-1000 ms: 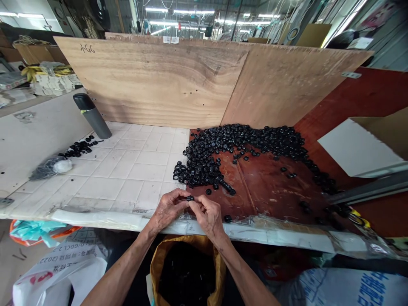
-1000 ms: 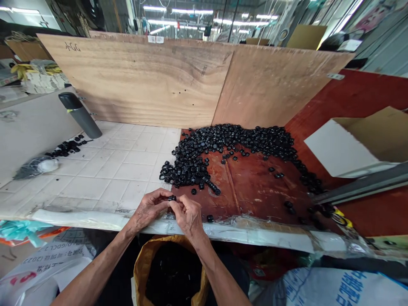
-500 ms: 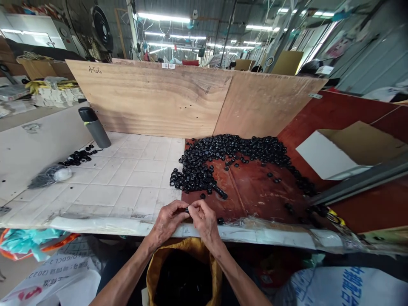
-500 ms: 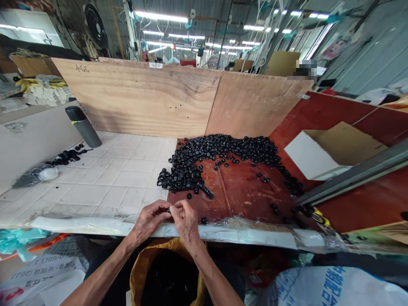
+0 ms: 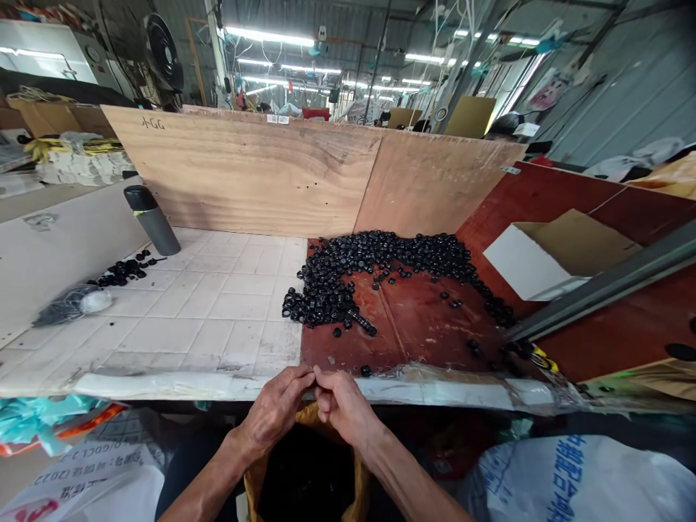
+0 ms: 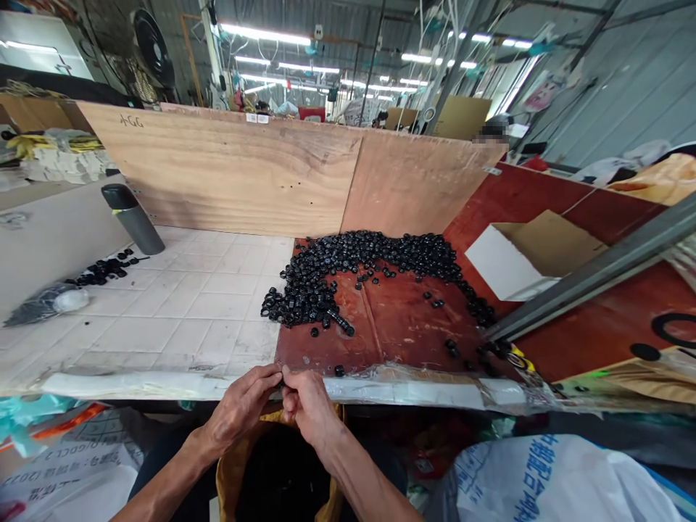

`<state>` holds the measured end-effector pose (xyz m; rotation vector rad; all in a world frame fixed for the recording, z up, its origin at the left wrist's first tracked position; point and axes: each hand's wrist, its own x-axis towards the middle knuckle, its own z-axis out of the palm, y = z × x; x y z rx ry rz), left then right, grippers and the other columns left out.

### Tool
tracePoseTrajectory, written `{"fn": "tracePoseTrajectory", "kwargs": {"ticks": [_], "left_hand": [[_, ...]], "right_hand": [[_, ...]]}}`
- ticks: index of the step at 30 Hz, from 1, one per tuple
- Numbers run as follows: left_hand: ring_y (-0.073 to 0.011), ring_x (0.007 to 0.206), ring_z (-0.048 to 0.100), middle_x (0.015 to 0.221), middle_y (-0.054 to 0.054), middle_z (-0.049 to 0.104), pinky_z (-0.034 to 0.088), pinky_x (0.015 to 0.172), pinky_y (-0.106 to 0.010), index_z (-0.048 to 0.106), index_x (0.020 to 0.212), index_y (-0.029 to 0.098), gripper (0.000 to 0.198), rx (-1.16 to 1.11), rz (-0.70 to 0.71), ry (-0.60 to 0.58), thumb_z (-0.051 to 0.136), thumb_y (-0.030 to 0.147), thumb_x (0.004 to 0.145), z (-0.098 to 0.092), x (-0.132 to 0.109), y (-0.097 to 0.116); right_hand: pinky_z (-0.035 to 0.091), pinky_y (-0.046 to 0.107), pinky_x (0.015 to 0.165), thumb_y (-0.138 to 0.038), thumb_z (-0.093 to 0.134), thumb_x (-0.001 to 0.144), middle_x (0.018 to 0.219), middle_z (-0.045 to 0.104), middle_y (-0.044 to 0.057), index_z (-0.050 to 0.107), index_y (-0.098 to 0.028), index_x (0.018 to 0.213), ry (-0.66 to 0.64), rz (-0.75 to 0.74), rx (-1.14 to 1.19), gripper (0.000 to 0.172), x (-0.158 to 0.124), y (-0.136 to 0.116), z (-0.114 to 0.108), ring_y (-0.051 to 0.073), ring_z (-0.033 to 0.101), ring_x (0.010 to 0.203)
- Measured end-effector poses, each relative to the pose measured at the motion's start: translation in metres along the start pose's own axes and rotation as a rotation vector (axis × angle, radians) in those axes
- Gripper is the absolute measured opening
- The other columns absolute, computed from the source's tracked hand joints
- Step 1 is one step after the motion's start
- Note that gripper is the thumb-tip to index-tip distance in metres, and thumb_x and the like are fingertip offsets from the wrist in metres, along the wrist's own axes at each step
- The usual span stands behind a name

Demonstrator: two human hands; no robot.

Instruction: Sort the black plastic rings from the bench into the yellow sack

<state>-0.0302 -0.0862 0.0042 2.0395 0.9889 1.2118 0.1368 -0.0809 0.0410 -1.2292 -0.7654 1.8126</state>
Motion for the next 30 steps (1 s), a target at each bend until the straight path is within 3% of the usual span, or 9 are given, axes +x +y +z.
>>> {"fn": "tracePoseTrajectory", "kwargs": {"ticks": [2,7,13,16,19,21,23,25,30], "left_hand": [[-0.0226,0.111,0.072,0.119,-0.008,0.075,0.059,0.098,-0.035,0.073,0.116,0.026,0.023,-0.101,-0.124,0.015,0.063,0.02,0.096,-0.002,0.0,0.011],[-0.0202,0.09,0.075,0.102,-0.005,0.076,0.062,0.082,-0.031,0.071,0.106,0.021,0.018,-0.419,-0.478,0.037,0.07,0.032,0.093,0.0,0.002,0.033],[-0.021,0.113,0.071,0.122,-0.008,0.073,0.058,0.098,-0.033,0.067,0.121,0.024,0.025,0.01,-0.125,0.045,0.059,0.018,0.098,0.007,-0.023,0.022],[-0.0185,0.102,0.073,0.117,-0.007,0.073,0.059,0.09,-0.03,0.064,0.12,0.025,0.024,0.066,-0.071,-0.183,0.055,0.017,0.099,-0.001,-0.022,0.03],[-0.0156,0.081,0.069,0.1,-0.002,0.072,0.056,0.075,-0.026,0.065,0.105,0.023,0.011,0.099,-0.16,-0.344,0.066,0.026,0.094,-0.012,0.001,0.034],[-0.015,0.075,0.066,0.09,-0.001,0.068,0.054,0.071,-0.026,0.065,0.096,0.022,0.007,0.174,-0.214,-0.186,0.066,0.029,0.094,-0.014,0.027,0.023],[-0.0153,0.074,0.066,0.089,-0.001,0.066,0.053,0.072,-0.028,0.065,0.097,0.021,0.007,0.28,-0.235,0.063,0.062,0.026,0.096,-0.011,0.059,0.003],[-0.0145,0.072,0.066,0.103,-0.004,0.066,0.055,0.073,-0.03,0.065,0.111,0.021,0.019,0.383,-0.241,0.152,0.065,0.022,0.092,-0.004,0.09,-0.02],[-0.0202,0.087,0.07,0.114,-0.007,0.068,0.056,0.079,-0.032,0.069,0.104,0.021,0.016,0.602,-0.2,-0.018,0.063,0.014,0.09,0.013,0.127,-0.054]], "right_hand": [[0.037,0.023,0.039,-0.057,0.069,0.082,0.057,0.052,-0.004,0.058,-0.02,0.076,0.011,-0.079,-0.114,0.039,-0.008,-0.003,-0.003,0.009,0.04,0.039],[0.046,0.026,0.054,-0.037,0.061,0.088,0.076,0.062,0.001,0.064,-0.02,0.09,0.047,-0.609,-0.538,0.018,-0.024,-0.002,-0.009,0.013,0.06,0.054],[0.048,0.027,0.049,-0.038,0.053,0.091,0.048,0.052,-0.006,0.056,-0.021,0.082,0.019,-0.173,-0.377,0.019,-0.026,0.01,-0.008,0.014,0.05,0.041],[0.053,0.032,0.058,-0.038,0.058,0.089,0.061,0.062,0.001,0.061,-0.02,0.084,0.113,-0.335,-0.636,0.019,-0.027,0.006,-0.032,0.019,0.06,0.054],[0.055,0.046,0.091,-0.029,0.058,0.088,0.105,0.071,0.014,0.068,-0.018,0.108,0.353,-0.801,-1.004,0.024,-0.02,-0.004,-0.076,0.03,0.067,0.099],[0.052,0.05,0.098,-0.022,0.055,0.089,0.117,0.07,0.016,0.067,-0.018,0.119,0.344,-0.925,-1.155,0.032,-0.009,-0.009,-0.104,0.031,0.065,0.108],[0.055,0.046,0.093,-0.018,0.05,0.093,0.109,0.071,0.013,0.069,-0.019,0.114,0.267,-0.937,-1.22,0.029,0.007,-0.011,-0.122,0.029,0.067,0.102],[0.057,0.04,0.087,-0.019,0.048,0.097,0.1,0.072,0.011,0.069,-0.019,0.107,0.251,-0.916,-1.209,0.023,0.023,-0.009,-0.129,0.026,0.07,0.095],[0.057,0.034,0.077,-0.03,0.06,0.095,0.097,0.074,0.007,0.066,-0.02,0.105,0.375,-0.828,-1.071,0.015,0.05,-0.008,-0.11,0.022,0.07,0.079]]}}
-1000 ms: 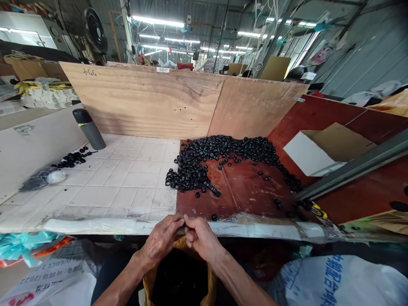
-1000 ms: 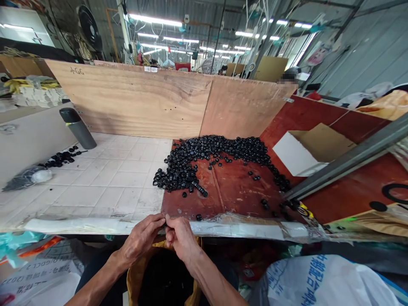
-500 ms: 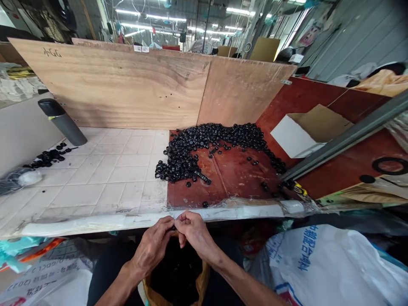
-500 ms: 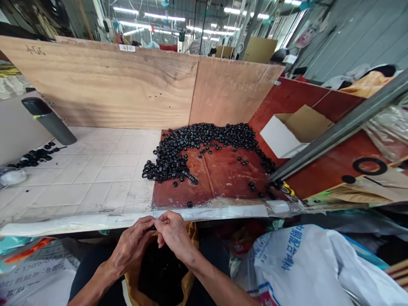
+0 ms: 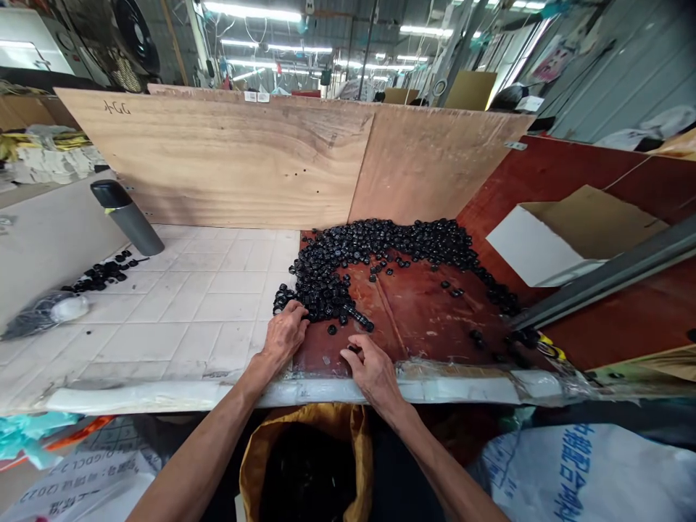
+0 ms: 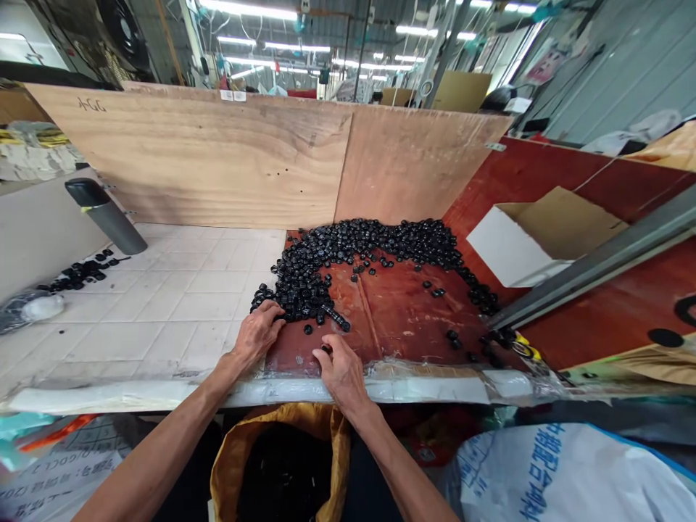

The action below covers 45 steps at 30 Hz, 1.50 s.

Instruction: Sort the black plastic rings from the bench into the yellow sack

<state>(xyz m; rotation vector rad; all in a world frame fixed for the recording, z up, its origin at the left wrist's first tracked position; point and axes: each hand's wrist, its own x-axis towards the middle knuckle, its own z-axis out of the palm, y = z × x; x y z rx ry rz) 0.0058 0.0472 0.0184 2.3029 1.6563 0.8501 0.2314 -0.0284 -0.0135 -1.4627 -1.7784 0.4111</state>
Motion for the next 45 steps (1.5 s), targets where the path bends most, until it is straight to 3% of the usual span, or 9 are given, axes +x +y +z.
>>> {"fn": "tracePoseTrajectory", "kwargs": {"ticks": [5,9,15,19,21,25,34,41,45], "left_hand": [[-0.0225,0.095,0.069,0.106,-0.007,0.07,0.055,0.081,-0.033,0.066,0.094,0.02,0.01,0.048,0.068,0.027,0.059,0.013,0.092,-0.001,-0.013,0.0],[-0.0201,0.093,0.069,0.104,-0.006,0.068,0.055,0.08,-0.031,0.062,0.093,0.022,0.008,-0.055,0.088,0.056,0.058,0.015,0.091,-0.014,-0.039,0.002],[-0.0138,0.076,0.07,0.091,0.001,0.07,0.058,0.075,-0.027,0.059,0.106,0.023,0.023,-0.423,-0.122,0.031,0.062,0.017,0.084,-0.023,-0.068,0.01],[-0.0132,0.075,0.07,0.094,0.0,0.074,0.06,0.074,-0.027,0.062,0.106,0.021,0.022,-0.551,-0.195,0.0,0.064,0.022,0.084,-0.024,-0.07,0.012],[-0.0143,0.08,0.071,0.099,-0.001,0.075,0.06,0.078,-0.029,0.063,0.106,0.021,0.022,-0.573,-0.201,-0.014,0.067,0.023,0.084,-0.025,-0.07,0.011],[-0.018,0.096,0.073,0.109,-0.004,0.075,0.06,0.092,-0.035,0.063,0.11,0.022,0.023,-0.669,-0.16,-0.048,0.069,0.026,0.089,-0.025,-0.072,0.008],[-0.018,0.096,0.073,0.106,-0.006,0.075,0.059,0.093,-0.033,0.066,0.11,0.019,0.022,-0.809,-0.147,-0.059,0.071,0.029,0.091,-0.023,-0.073,0.007],[-0.0191,0.099,0.073,0.107,-0.006,0.075,0.059,0.094,-0.033,0.071,0.108,0.019,0.022,-0.791,-0.1,-0.011,0.072,0.033,0.092,-0.02,-0.074,0.003],[-0.0191,0.099,0.073,0.106,-0.007,0.075,0.06,0.094,-0.034,0.073,0.103,0.019,0.021,-0.796,-0.077,0.039,0.073,0.035,0.091,-0.021,-0.073,0.004]], "right_hand": [[0.055,0.029,0.071,-0.026,0.063,0.09,0.09,0.07,0.005,0.068,-0.021,0.093,-0.024,-0.021,0.136,0.008,0.02,-0.018,0.021,0.019,0.067,0.075],[0.055,0.03,0.069,-0.018,0.061,0.083,0.089,0.07,0.005,0.069,-0.02,0.096,-0.041,-0.003,0.194,0.015,0.026,-0.024,0.031,0.018,0.065,0.069],[0.061,0.03,0.07,-0.031,0.066,0.085,0.096,0.073,0.006,0.066,-0.022,0.102,-0.092,0.16,0.547,0.02,0.021,-0.037,0.032,0.019,0.071,0.078],[0.062,0.031,0.082,-0.034,0.071,0.085,0.102,0.074,0.006,0.073,-0.022,0.097,-0.08,0.145,0.7,0.017,0.019,-0.052,0.033,0.02,0.073,0.092],[0.061,0.03,0.083,-0.033,0.07,0.087,0.107,0.075,0.007,0.075,-0.022,0.099,-0.059,0.098,0.701,0.017,0.019,-0.058,0.036,0.021,0.073,0.097],[0.06,0.029,0.075,-0.029,0.069,0.089,0.101,0.076,0.007,0.076,-0.022,0.099,-0.041,0.047,0.604,0.014,0.017,-0.06,0.041,0.019,0.073,0.087],[0.061,0.031,0.08,-0.029,0.065,0.095,0.103,0.073,0.009,0.08,-0.023,0.105,-0.049,-0.066,0.558,0.019,0.015,-0.054,0.041,0.02,0.072,0.093],[0.062,0.029,0.072,-0.035,0.068,0.091,0.095,0.076,0.006,0.072,-0.021,0.115,-0.004,0.023,0.518,0.027,0.012,-0.055,0.045,0.018,0.072,0.078],[0.061,0.027,0.064,-0.038,0.065,0.093,0.091,0.075,0.005,0.071,-0.021,0.105,-0.049,0.043,0.533,0.022,0.012,-0.059,0.044,0.015,0.07,0.065]]}}
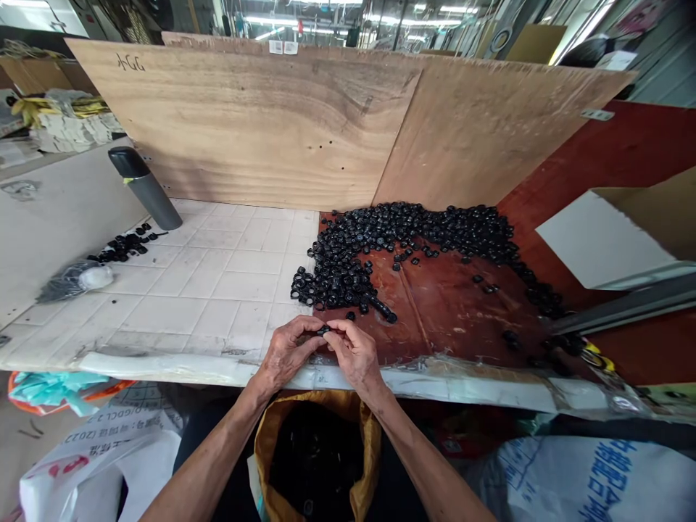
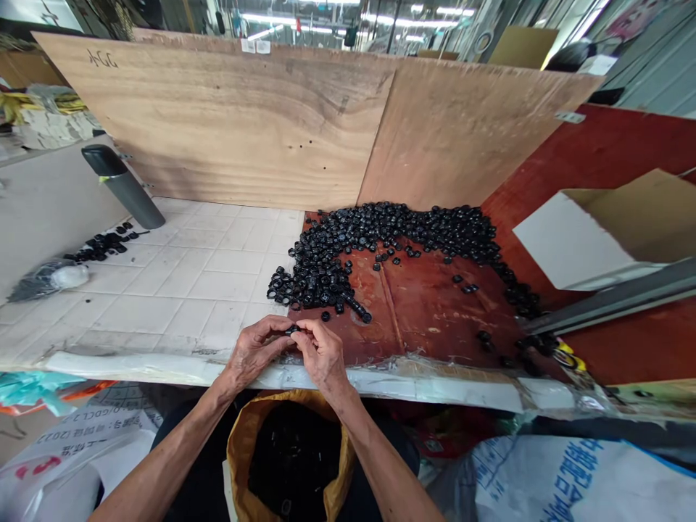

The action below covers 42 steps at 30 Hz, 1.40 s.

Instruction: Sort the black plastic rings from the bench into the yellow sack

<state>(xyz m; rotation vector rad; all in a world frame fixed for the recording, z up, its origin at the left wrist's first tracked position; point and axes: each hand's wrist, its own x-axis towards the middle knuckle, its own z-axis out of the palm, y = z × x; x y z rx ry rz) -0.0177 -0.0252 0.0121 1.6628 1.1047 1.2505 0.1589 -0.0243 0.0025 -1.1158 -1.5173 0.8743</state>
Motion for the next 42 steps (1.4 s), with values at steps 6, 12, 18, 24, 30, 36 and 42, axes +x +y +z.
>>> {"fn": "tracePoseTrajectory", "kwargs": {"ticks": [6,12,18,24,30,36,42], "left_hand": [[-0.0193,0.099,0.073,0.105,-0.007,0.076,0.06,0.093,-0.034,0.075,0.102,0.021,0.019,0.009,0.016,-0.001,0.073,0.036,0.091,-0.001,0.002,0.003],[-0.0206,0.097,0.073,0.102,-0.006,0.078,0.06,0.092,-0.035,0.077,0.101,0.02,0.022,-0.029,-0.103,-0.014,0.076,0.038,0.088,-0.003,0.003,0.003],[-0.0196,0.091,0.073,0.1,-0.005,0.079,0.06,0.089,-0.033,0.077,0.1,0.019,0.025,-0.173,-0.234,-0.039,0.079,0.038,0.084,-0.002,0.004,0.0],[-0.0194,0.094,0.072,0.1,-0.008,0.075,0.06,0.089,-0.033,0.076,0.096,0.019,0.026,-0.095,-0.05,-0.022,0.077,0.043,0.088,-0.003,0.003,0.006],[-0.019,0.095,0.071,0.101,-0.007,0.075,0.058,0.091,-0.033,0.076,0.098,0.02,0.021,-0.065,-0.038,-0.05,0.076,0.039,0.089,-0.003,0.003,0.006],[-0.0193,0.094,0.071,0.101,-0.006,0.075,0.059,0.089,-0.032,0.075,0.097,0.019,0.023,-0.088,-0.091,-0.013,0.075,0.041,0.089,-0.002,0.002,0.004],[-0.0188,0.093,0.071,0.101,-0.006,0.075,0.058,0.088,-0.031,0.075,0.099,0.019,0.02,-0.121,-0.134,-0.002,0.076,0.036,0.088,-0.003,0.002,0.006]], "right_hand": [[0.057,0.024,0.057,-0.038,0.064,0.091,0.07,0.068,-0.001,0.07,-0.02,0.096,-0.066,0.136,0.115,0.019,0.005,-0.006,-0.004,0.015,0.066,0.057],[0.058,0.031,0.081,-0.025,0.062,0.091,0.1,0.073,0.006,0.074,-0.023,0.096,-0.046,-0.087,0.03,0.013,0.005,-0.008,-0.008,0.02,0.07,0.091],[0.058,0.036,0.09,-0.022,0.061,0.093,0.106,0.074,0.008,0.076,-0.023,0.097,-0.056,-0.144,0.057,0.015,0.003,-0.008,-0.009,0.022,0.071,0.1],[0.056,0.025,0.062,-0.036,0.063,0.095,0.085,0.074,0.004,0.073,-0.021,0.097,-0.02,-0.021,-0.028,0.018,0.002,-0.006,-0.004,0.016,0.068,0.068],[0.044,0.023,0.054,-0.046,0.053,0.099,0.05,0.052,-0.004,0.062,-0.021,0.066,0.015,-0.045,-0.239,0.042,0.003,-0.007,-0.003,0.011,0.049,0.048],[0.048,0.024,0.059,-0.04,0.055,0.098,0.065,0.064,0.0,0.074,-0.019,0.094,-0.032,-0.054,-0.153,0.028,-0.001,-0.016,-0.007,0.014,0.058,0.056],[0.049,0.025,0.06,-0.039,0.058,0.096,0.079,0.072,0.003,0.074,-0.02,0.101,-0.016,-0.067,-0.143,0.025,-0.002,-0.015,-0.008,0.015,0.062,0.062]]}}
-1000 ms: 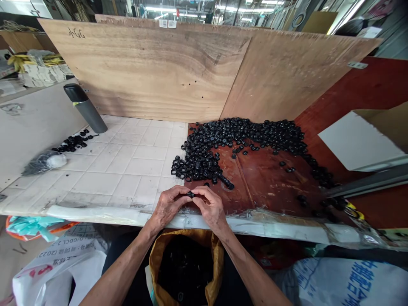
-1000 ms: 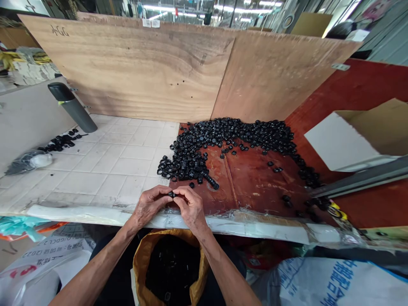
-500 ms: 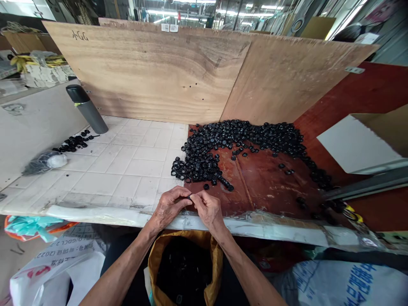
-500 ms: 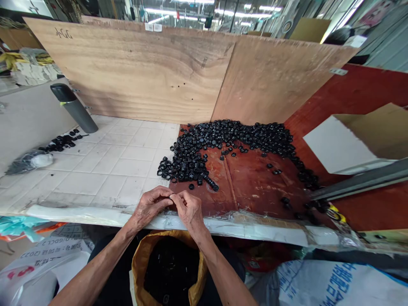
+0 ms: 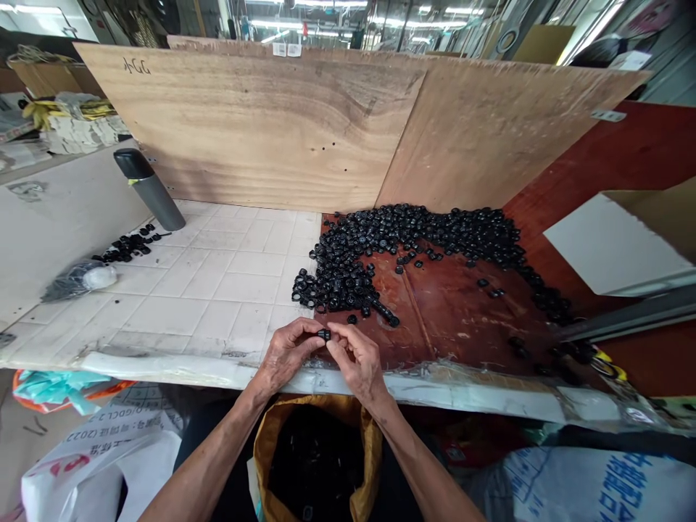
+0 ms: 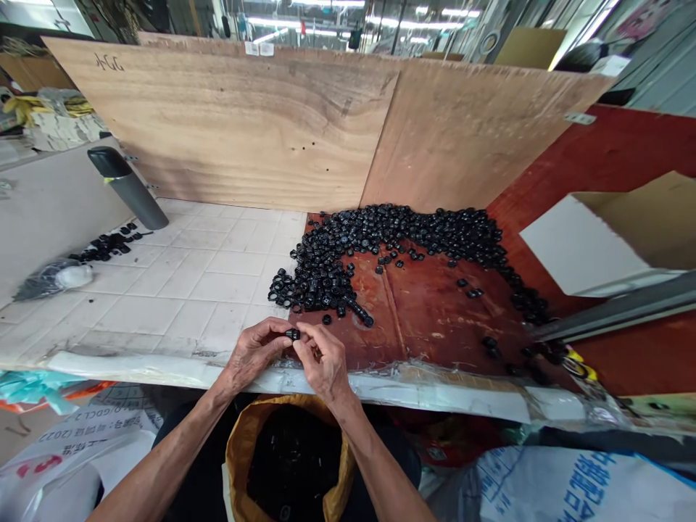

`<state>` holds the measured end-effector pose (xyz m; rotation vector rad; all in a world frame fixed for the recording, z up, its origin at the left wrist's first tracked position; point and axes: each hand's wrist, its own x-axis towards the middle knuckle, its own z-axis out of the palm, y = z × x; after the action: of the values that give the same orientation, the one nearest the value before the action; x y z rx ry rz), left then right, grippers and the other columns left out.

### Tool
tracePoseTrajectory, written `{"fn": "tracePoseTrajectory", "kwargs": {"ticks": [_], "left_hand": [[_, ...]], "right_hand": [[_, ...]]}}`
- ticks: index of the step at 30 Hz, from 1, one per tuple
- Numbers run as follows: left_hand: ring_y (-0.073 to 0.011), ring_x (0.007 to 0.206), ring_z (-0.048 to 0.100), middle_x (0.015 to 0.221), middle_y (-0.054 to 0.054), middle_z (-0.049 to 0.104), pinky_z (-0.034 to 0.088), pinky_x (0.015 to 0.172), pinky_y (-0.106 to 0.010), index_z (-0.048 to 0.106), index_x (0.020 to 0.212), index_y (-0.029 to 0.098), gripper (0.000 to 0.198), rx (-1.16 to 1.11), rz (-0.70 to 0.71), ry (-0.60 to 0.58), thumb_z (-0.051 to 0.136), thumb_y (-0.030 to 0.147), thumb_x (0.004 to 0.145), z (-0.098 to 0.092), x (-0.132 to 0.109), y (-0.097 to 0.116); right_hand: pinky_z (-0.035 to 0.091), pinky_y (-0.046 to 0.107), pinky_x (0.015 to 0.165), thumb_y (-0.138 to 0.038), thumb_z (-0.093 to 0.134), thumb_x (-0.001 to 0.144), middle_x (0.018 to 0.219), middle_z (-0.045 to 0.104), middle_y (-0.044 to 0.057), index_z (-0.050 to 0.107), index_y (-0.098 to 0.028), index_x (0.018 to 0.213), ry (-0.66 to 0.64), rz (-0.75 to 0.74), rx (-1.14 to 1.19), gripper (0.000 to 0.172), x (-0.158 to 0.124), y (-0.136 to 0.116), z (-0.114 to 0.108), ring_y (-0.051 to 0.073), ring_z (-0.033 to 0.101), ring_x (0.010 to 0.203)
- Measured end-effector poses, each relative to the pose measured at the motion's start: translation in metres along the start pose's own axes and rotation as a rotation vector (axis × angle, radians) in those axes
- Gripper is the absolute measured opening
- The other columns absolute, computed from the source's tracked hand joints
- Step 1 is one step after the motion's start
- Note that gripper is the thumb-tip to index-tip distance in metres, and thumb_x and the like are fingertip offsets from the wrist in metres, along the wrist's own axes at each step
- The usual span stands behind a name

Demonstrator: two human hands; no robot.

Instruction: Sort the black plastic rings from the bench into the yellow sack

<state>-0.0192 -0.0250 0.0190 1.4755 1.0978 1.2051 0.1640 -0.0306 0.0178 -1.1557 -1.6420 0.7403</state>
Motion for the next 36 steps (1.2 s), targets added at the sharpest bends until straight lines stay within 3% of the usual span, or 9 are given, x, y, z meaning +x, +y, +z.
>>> {"fn": "tracePoseTrajectory", "kwargs": {"ticks": [5,8,11,15,18,23,28,33,36], "left_hand": [[-0.0179,0.091,0.07,0.098,-0.005,0.075,0.057,0.088,-0.03,0.075,0.096,0.018,0.019,-0.011,-0.004,-0.027,0.075,0.036,0.088,0.0,0.001,-0.001],[-0.0182,0.092,0.069,0.099,-0.006,0.074,0.056,0.089,-0.03,0.074,0.096,0.018,0.023,-0.027,-0.021,-0.02,0.077,0.039,0.087,-0.001,0.0,-0.001],[-0.0178,0.091,0.068,0.098,-0.005,0.074,0.056,0.087,-0.03,0.074,0.095,0.017,0.025,-0.061,-0.035,-0.021,0.078,0.04,0.086,-0.001,0.0,-0.001],[-0.0174,0.091,0.068,0.098,-0.005,0.073,0.055,0.087,-0.029,0.074,0.095,0.018,0.025,-0.09,-0.055,-0.018,0.079,0.039,0.085,0.0,0.0,-0.002],[-0.0181,0.091,0.067,0.098,-0.005,0.073,0.054,0.088,-0.03,0.074,0.094,0.018,0.026,-0.099,-0.076,-0.007,0.08,0.04,0.083,0.0,0.001,-0.002],[-0.0182,0.088,0.066,0.095,-0.005,0.072,0.054,0.087,-0.031,0.073,0.094,0.016,0.028,-0.161,-0.118,-0.057,0.08,0.041,0.083,-0.002,-0.004,0.004],[-0.0178,0.089,0.065,0.094,-0.005,0.071,0.052,0.087,-0.03,0.074,0.091,0.016,0.025,-0.163,-0.105,-0.112,0.079,0.039,0.085,-0.001,-0.021,0.011],[-0.0169,0.087,0.065,0.094,-0.004,0.071,0.053,0.086,-0.03,0.073,0.093,0.017,0.023,-0.298,-0.126,-0.101,0.079,0.038,0.085,0.006,-0.038,0.011],[-0.0171,0.089,0.065,0.094,-0.004,0.07,0.052,0.086,-0.029,0.074,0.091,0.017,0.022,-0.244,-0.073,-0.042,0.08,0.038,0.084,0.009,-0.046,0.011]], "right_hand": [[0.044,0.025,0.057,-0.04,0.054,0.1,0.057,0.06,-0.001,0.063,-0.021,0.069,-0.008,0.008,-0.065,0.037,0.0,0.004,0.003,0.013,0.054,0.052],[0.045,0.024,0.059,-0.039,0.054,0.1,0.064,0.063,-0.001,0.067,-0.02,0.084,0.0,-0.022,-0.069,0.028,-0.001,0.004,0.003,0.013,0.056,0.055],[0.042,0.024,0.055,-0.037,0.055,0.1,0.057,0.056,-0.003,0.063,-0.02,0.073,0.022,-0.05,-0.111,0.032,-0.001,0.003,0.002,0.012,0.05,0.05],[0.046,0.024,0.06,-0.036,0.059,0.097,0.071,0.066,0.001,0.068,-0.02,0.087,0.039,-0.074,-0.077,0.022,-0.002,0.001,0.002,0.014,0.058,0.059],[0.046,0.024,0.059,-0.035,0.056,0.099,0.063,0.062,-0.001,0.068,-0.021,0.082,0.042,-0.053,-0.08,0.025,-0.002,0.002,0.002,0.013,0.055,0.055],[0.052,0.027,0.07,-0.033,0.058,0.097,0.089,0.071,0.005,0.07,-0.02,0.107,-0.027,-0.116,-0.007,0.021,-0.008,0.0,0.003,0.018,0.066,0.077],[0.046,0.023,0.054,-0.036,0.058,0.097,0.065,0.062,0.0,0.066,-0.02,0.08,-0.064,0.114,0.035,0.024,-0.024,-0.008,0.003,0.013,0.056,0.055],[0.053,0.026,0.06,-0.039,0.06,0.095,0.09,0.07,0.006,0.069,-0.02,0.103,-0.056,0.064,0.124,0.023,-0.038,-0.018,0.003,0.016,0.067,0.067],[0.048,0.025,0.051,-0.04,0.056,0.097,0.061,0.061,-0.001,0.065,-0.02,0.088,-0.076,0.223,0.14,0.024,-0.042,-0.027,0.004,0.014,0.058,0.047]]}}
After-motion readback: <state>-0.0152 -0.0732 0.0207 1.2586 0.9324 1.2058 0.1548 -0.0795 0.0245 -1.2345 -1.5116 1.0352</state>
